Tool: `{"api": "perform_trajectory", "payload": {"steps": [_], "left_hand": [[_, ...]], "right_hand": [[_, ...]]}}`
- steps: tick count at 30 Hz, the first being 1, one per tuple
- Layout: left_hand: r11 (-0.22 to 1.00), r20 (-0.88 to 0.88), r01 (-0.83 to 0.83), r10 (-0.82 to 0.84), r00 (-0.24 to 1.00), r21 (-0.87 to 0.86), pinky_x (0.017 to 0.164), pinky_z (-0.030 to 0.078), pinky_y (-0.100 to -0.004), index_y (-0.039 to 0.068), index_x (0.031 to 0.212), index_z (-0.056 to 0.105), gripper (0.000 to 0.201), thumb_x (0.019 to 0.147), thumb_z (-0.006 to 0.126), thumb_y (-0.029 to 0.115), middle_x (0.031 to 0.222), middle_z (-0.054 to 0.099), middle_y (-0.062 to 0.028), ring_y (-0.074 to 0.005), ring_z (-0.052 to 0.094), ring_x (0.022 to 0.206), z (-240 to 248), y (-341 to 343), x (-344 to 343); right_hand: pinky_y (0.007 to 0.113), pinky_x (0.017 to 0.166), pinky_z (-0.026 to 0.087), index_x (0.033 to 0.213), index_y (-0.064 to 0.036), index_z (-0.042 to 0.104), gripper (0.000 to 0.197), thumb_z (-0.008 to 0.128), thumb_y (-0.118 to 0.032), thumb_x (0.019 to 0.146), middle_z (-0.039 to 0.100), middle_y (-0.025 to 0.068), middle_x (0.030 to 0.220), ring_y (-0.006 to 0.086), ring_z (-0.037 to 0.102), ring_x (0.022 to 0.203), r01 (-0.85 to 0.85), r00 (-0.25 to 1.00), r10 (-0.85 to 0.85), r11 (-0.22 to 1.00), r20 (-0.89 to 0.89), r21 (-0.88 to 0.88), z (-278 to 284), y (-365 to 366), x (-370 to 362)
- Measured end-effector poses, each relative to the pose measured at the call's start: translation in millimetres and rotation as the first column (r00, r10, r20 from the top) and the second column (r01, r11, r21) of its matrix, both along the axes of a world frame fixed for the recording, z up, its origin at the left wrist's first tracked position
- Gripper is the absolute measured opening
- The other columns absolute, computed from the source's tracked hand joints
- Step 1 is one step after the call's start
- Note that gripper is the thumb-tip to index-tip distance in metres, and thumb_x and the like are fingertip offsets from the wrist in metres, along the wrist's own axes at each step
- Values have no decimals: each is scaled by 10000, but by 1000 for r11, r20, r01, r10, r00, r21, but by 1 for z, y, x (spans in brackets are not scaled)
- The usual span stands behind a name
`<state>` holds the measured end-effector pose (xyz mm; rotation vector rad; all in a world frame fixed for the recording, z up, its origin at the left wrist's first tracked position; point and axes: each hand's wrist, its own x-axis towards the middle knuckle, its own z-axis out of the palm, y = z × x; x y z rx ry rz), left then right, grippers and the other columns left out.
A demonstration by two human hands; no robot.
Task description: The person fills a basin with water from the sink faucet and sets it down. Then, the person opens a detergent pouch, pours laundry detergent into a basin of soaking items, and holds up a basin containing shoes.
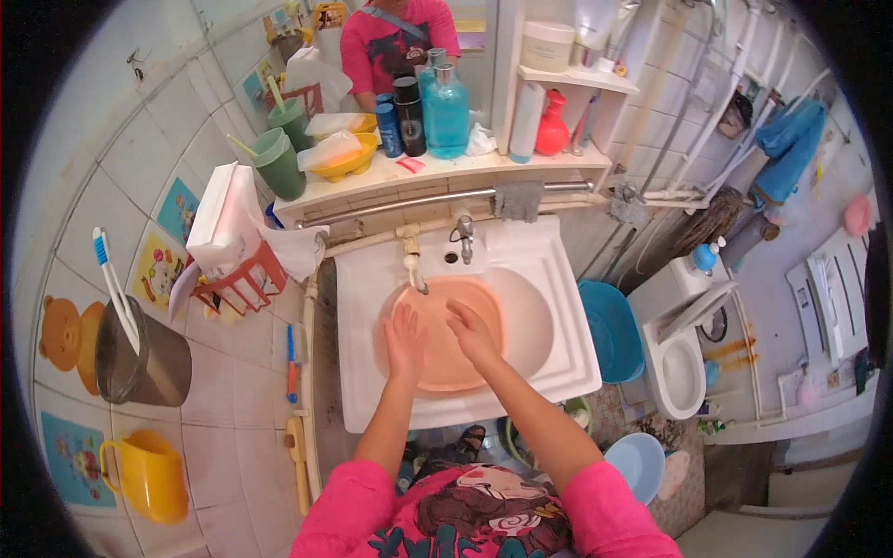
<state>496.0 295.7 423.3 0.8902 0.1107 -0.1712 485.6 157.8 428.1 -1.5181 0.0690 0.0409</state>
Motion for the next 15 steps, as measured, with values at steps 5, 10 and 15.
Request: {"api": "perform_trajectory", "payload": {"steps": [5,10,15], "left_hand": [[992,23,-19,16,1000,124,1023,104,-378,76,1343,142,663,867,172,536,1396,144,-92,-234,112,1289,-4,8,67],[955,28,120,-132,991,270,1018,119,-339,95,1344,165,625,880,185,513,1394,130,-127,-228,119,1289,6,2,100],[899,56,173,-213,976,403,1017,146,-338,112,1349,147,620,880,211,512,1379,161,-145,-234,163,1278,-9,16,106]], "right_hand": [[341,932,337,1226,17,352,524,555,-161,778,417,197,1219,304,398,1140,39,981,42,914,189,-403,8,30,61],[357,875,381,1243,10,311,572,558,-95,737,421,227,1195,344,440,1075,199,932,42,771,360,-605,-2,40,100],[359,911,349,1217,56,325,529,544,-46,746,419,259,1174,374,402,1102,-29,943,209,825,258,-564,19,39,106]]}}
